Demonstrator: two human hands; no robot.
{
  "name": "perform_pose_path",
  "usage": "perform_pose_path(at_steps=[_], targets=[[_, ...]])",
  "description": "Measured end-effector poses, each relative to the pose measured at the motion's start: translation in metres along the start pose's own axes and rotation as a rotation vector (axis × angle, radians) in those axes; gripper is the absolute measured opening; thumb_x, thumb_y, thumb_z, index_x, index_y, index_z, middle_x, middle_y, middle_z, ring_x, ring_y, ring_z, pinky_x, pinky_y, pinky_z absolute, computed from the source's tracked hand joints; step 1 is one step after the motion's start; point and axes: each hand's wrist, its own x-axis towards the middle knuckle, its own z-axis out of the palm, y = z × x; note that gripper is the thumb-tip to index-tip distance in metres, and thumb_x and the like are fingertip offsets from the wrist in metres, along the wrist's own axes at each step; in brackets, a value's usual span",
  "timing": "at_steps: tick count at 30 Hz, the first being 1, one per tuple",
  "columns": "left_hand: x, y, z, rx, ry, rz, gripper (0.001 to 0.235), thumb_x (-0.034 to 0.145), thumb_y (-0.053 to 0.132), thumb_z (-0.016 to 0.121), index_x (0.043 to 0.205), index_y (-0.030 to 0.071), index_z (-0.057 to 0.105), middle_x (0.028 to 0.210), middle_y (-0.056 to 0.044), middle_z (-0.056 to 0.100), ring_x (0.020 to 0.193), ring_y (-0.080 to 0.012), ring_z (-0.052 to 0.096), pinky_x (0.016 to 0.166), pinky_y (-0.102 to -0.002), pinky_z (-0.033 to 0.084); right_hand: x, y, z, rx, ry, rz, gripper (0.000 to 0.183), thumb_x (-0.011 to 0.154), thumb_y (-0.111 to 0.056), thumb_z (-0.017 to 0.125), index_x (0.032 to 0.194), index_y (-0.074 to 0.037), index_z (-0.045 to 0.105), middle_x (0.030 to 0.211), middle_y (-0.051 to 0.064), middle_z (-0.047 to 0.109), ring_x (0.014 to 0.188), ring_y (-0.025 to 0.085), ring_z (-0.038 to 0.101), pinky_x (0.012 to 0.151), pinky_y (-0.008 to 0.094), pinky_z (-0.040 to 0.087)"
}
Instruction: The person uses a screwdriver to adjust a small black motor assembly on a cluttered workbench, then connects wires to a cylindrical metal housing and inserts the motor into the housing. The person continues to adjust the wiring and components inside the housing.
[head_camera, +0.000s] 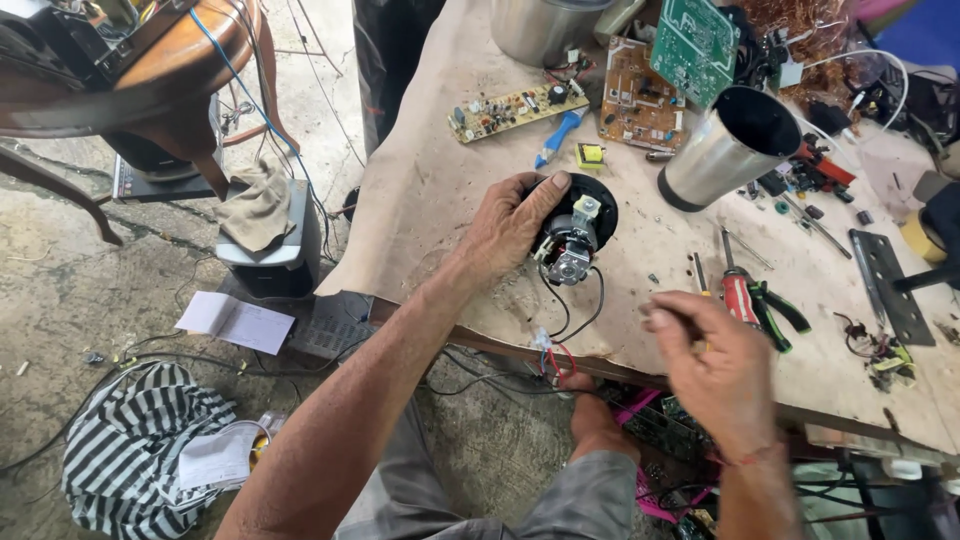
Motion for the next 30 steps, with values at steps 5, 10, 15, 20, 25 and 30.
perform_pose_path(at_steps=[5,10,15,20,25,30], targets=[[0.0,-0.016,0.006,0.12,0.14,0.019,0.055,0.092,0.063,0.065,0.103,0.01,0.078,0.086,-0.012,0.072,0.093,-0.0238,0.068,0.091,-0.038,0.053,0.016,0.003,0.038,0.135,0.048,0.047,0.015,0.097,-0.005,0.067,0.109,0.0,0.075,0.086,0.018,0.078,0.078,0.026,0.078,0.067,0.039,0.061],[-0.008,-0.006,0.007,0.133,0.152,-0.024,0.057,0.09,0.065,0.064,0.102,0.011,0.078,0.087,-0.012,0.073,0.095,-0.0269,0.071,0.093,-0.04,0.053,0.019,0.014,0.051,0.039,0.028,0.15,0.017,0.1,-0.015,0.067,0.111,-0.008,0.078,0.074,0.014,0.076,0.078,0.025,0.076,0.068,0.041,0.057],[0.0,-0.01,0.007,0.14,0.178,-0.068,0.051,0.09,0.062,0.064,0.097,0.013,0.079,0.083,-0.011,0.074,0.092,-0.0261,0.072,0.09,-0.039,0.054,0.015,0.013,0.054,0.125,0.07,0.185,0.012,0.1,-0.008,0.067,0.106,-0.005,0.077,0.073,0.014,0.075,0.07,0.018,0.073,0.068,0.034,0.056],[0.015,-0.02,0.003,0.03,0.2,-0.07,0.049,0.091,0.056,0.067,0.093,0.009,0.079,0.072,-0.011,0.071,0.074,-0.0207,0.071,0.066,-0.03,0.06,0.013,0.017,0.054,0.207,0.1,0.198,0.014,0.102,-0.006,0.065,0.11,0.002,0.074,0.084,0.019,0.076,0.073,0.021,0.074,0.062,0.034,0.058],[0.013,-0.015,0.009,-0.066,0.197,-0.081,0.051,0.09,0.052,0.07,0.096,0.001,0.076,0.07,-0.012,0.067,0.068,-0.0187,0.068,0.057,-0.026,0.059,0.01,0.021,0.054,0.227,0.112,0.211,0.016,0.103,-0.006,0.065,0.111,0.004,0.073,0.087,0.021,0.076,0.075,0.023,0.075,0.059,0.034,0.059],[0.019,-0.019,0.011,-0.081,0.19,-0.072,0.051,0.091,0.051,0.07,0.096,0.001,0.076,0.069,-0.012,0.067,0.065,-0.0187,0.066,0.053,-0.026,0.059,0.011,0.021,0.055,0.228,0.114,0.245,0.016,0.103,-0.007,0.064,0.11,0.004,0.073,0.087,0.02,0.075,0.073,0.021,0.074,0.054,0.032,0.059]])
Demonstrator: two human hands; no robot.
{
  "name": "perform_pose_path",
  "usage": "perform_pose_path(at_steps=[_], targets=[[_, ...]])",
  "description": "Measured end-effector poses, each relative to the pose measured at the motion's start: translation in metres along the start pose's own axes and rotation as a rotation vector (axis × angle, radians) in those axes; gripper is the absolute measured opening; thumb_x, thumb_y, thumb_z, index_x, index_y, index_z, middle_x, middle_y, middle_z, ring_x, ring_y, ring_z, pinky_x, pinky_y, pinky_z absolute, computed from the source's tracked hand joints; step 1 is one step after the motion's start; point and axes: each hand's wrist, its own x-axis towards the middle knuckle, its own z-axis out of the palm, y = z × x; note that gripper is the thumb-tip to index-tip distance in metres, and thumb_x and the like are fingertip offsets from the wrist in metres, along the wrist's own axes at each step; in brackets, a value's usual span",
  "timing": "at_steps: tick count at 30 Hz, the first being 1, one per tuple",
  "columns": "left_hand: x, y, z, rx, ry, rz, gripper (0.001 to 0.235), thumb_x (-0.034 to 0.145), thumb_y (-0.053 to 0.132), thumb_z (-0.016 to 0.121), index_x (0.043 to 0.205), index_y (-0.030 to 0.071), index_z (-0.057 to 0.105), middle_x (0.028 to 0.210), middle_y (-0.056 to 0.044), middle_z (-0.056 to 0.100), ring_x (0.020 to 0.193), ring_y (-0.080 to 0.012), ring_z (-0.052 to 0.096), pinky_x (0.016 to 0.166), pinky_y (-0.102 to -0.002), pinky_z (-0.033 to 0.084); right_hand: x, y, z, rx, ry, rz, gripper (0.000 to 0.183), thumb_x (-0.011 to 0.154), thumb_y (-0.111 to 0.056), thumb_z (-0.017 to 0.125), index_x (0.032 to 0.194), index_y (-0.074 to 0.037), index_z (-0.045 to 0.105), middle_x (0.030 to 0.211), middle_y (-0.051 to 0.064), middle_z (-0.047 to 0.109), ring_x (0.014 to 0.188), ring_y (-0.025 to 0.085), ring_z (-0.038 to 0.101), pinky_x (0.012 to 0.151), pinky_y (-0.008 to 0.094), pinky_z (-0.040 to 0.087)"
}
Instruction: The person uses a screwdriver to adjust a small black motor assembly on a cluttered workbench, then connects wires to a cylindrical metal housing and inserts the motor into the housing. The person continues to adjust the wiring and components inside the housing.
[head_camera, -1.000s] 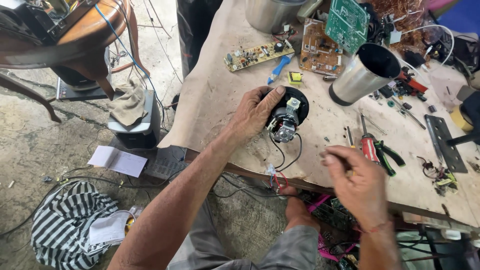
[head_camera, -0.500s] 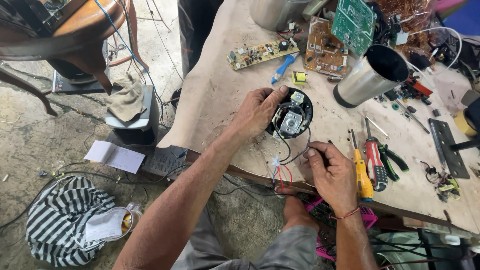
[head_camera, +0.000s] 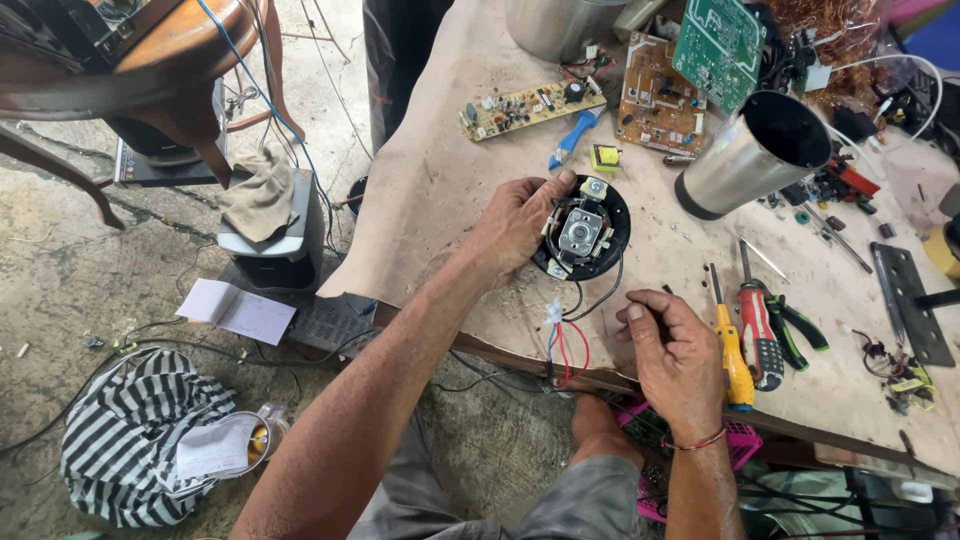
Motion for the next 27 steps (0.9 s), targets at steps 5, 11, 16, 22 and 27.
perform_pose_path(at_steps=[5,11,16,22,27], targets=[[-0.009,0.007,-0.001,0.041,0.009,-0.015,0.048,0.091,0.051,0.069,0.093,0.003,0.077,0.068,-0.012,0.068,0.067,-0.0189,0.068,0.055,-0.027,0.059,0.001,0.003,0.0,0.018,0.011,0.007,0.015,0.102,-0.007,0.065,0.109,0.004,0.073,0.085,0.021,0.075,0.072,0.021,0.074,0.053,0.033,0.059],[-0.015,0.011,-0.002,0.069,-0.004,-0.013,0.048,0.092,0.053,0.069,0.092,0.007,0.079,0.069,-0.009,0.069,0.07,-0.017,0.066,0.061,-0.026,0.056,0.001,0.002,0.0,0.011,0.02,0.008,0.016,0.101,-0.007,0.066,0.109,0.004,0.073,0.085,0.02,0.076,0.071,0.022,0.075,0.054,0.033,0.059],[-0.016,0.01,-0.004,0.117,-0.029,0.001,0.047,0.091,0.055,0.069,0.092,0.01,0.08,0.07,-0.009,0.07,0.072,-0.0184,0.069,0.067,-0.027,0.054,0.001,0.003,0.0,0.016,0.024,0.012,0.016,0.101,-0.007,0.066,0.109,0.005,0.073,0.085,0.02,0.076,0.072,0.021,0.074,0.054,0.032,0.059],[-0.019,0.011,-0.008,0.065,-0.03,0.004,0.044,0.092,0.05,0.07,0.091,0.007,0.078,0.069,-0.006,0.068,0.071,-0.0165,0.065,0.066,-0.023,0.051,0.001,0.006,0.001,0.009,0.017,-0.004,0.017,0.102,-0.008,0.065,0.11,0.004,0.073,0.085,0.02,0.076,0.073,0.022,0.075,0.057,0.034,0.059],[-0.019,0.013,-0.005,0.124,-0.05,-0.01,0.05,0.09,0.055,0.07,0.101,0.007,0.078,0.082,-0.013,0.073,0.087,-0.0258,0.07,0.082,-0.034,0.055,0.0,0.003,0.001,0.036,0.024,0.005,0.017,0.102,-0.007,0.065,0.11,0.006,0.072,0.086,0.022,0.075,0.073,0.022,0.073,0.052,0.033,0.059]])
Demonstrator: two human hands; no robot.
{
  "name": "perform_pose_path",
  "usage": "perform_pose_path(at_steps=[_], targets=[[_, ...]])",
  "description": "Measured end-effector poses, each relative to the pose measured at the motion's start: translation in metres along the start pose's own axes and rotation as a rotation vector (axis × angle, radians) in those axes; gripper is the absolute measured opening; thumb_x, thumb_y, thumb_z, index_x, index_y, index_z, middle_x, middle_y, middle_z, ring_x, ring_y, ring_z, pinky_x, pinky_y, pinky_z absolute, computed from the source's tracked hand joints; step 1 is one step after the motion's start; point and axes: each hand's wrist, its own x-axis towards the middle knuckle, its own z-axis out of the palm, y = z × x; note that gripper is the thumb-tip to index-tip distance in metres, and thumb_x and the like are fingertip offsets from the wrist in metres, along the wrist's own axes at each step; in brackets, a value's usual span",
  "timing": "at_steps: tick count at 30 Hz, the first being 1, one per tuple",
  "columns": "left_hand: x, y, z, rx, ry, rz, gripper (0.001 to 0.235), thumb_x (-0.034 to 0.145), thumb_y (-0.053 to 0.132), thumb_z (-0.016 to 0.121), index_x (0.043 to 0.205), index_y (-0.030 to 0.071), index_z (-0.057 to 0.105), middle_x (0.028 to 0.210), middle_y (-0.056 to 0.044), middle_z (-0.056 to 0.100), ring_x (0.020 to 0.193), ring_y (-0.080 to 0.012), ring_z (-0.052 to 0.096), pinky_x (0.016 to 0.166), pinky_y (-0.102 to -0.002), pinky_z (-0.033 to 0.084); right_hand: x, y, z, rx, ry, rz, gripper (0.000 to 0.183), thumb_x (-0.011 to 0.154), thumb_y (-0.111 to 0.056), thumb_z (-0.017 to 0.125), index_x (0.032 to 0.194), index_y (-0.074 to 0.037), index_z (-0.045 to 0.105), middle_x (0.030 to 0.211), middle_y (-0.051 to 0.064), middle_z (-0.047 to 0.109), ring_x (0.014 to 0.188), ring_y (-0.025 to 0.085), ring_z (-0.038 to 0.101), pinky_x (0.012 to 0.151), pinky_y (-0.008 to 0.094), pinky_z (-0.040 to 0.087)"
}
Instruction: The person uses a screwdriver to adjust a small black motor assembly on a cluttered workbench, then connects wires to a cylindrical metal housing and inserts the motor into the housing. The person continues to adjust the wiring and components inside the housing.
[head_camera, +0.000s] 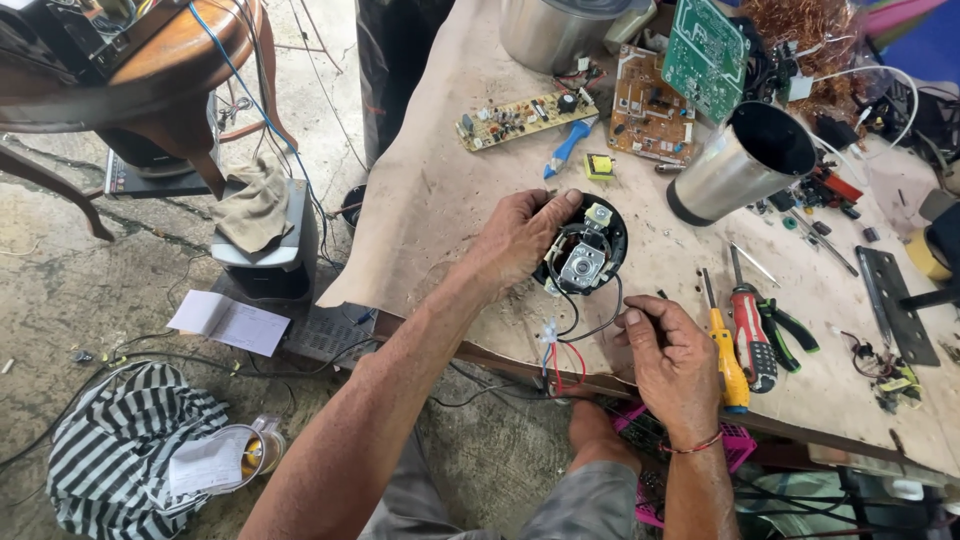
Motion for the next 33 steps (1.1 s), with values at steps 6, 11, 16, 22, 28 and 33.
perform_pose_path(at_steps=[6,11,16,22,28,33], targets=[[0.007,-0.007,-0.002,0.042,-0.01,-0.005,0.049,0.09,0.055,0.07,0.102,0.008,0.079,0.085,-0.014,0.074,0.092,-0.0281,0.072,0.086,-0.037,0.056,0.001,0.005,0.001,-0.007,0.001,-0.014,0.016,0.102,-0.007,0.065,0.109,0.006,0.072,0.086,0.022,0.075,0.072,0.023,0.074,0.049,0.034,0.059],[0.004,-0.003,-0.002,0.086,0.001,-0.034,0.051,0.089,0.059,0.067,0.105,0.012,0.079,0.092,-0.014,0.076,0.102,-0.0323,0.073,0.095,-0.041,0.055,0.0,0.0,0.0,-0.014,-0.002,0.01,0.018,0.103,-0.007,0.065,0.111,0.006,0.072,0.087,0.022,0.075,0.073,0.023,0.074,0.052,0.034,0.06],[0.003,-0.004,-0.003,0.103,0.011,-0.029,0.052,0.091,0.059,0.065,0.106,0.011,0.078,0.095,-0.016,0.076,0.104,-0.0339,0.073,0.096,-0.043,0.054,0.0,-0.003,0.0,-0.03,-0.006,0.017,0.018,0.103,-0.008,0.064,0.111,0.006,0.072,0.087,0.022,0.076,0.072,0.023,0.074,0.052,0.034,0.059],[-0.001,-0.003,-0.004,0.115,0.016,-0.022,0.054,0.091,0.061,0.063,0.106,0.011,0.078,0.095,-0.015,0.076,0.106,-0.0339,0.072,0.099,-0.045,0.053,0.001,-0.001,-0.001,-0.005,-0.006,0.032,0.018,0.103,-0.007,0.064,0.111,0.006,0.072,0.087,0.021,0.075,0.073,0.022,0.074,0.053,0.033,0.059],[0.001,-0.005,-0.005,0.129,0.017,0.001,0.055,0.092,0.061,0.062,0.106,0.009,0.077,0.097,-0.018,0.076,0.108,-0.036,0.071,0.1,-0.047,0.052,0.001,0.002,-0.001,-0.006,-0.005,0.015,0.017,0.103,-0.008,0.064,0.112,0.005,0.073,0.087,0.02,0.076,0.073,0.021,0.074,0.053,0.032,0.059],[-0.006,0.003,-0.006,0.153,0.014,-0.007,0.056,0.092,0.061,0.061,0.106,0.009,0.077,0.097,-0.018,0.076,0.11,-0.037,0.071,0.1,-0.047,0.052,0.0,0.0,-0.001,-0.019,-0.01,0.011,0.017,0.103,-0.009,0.064,0.112,0.004,0.073,0.087,0.02,0.076,0.073,0.021,0.074,0.057,0.033,0.059]])
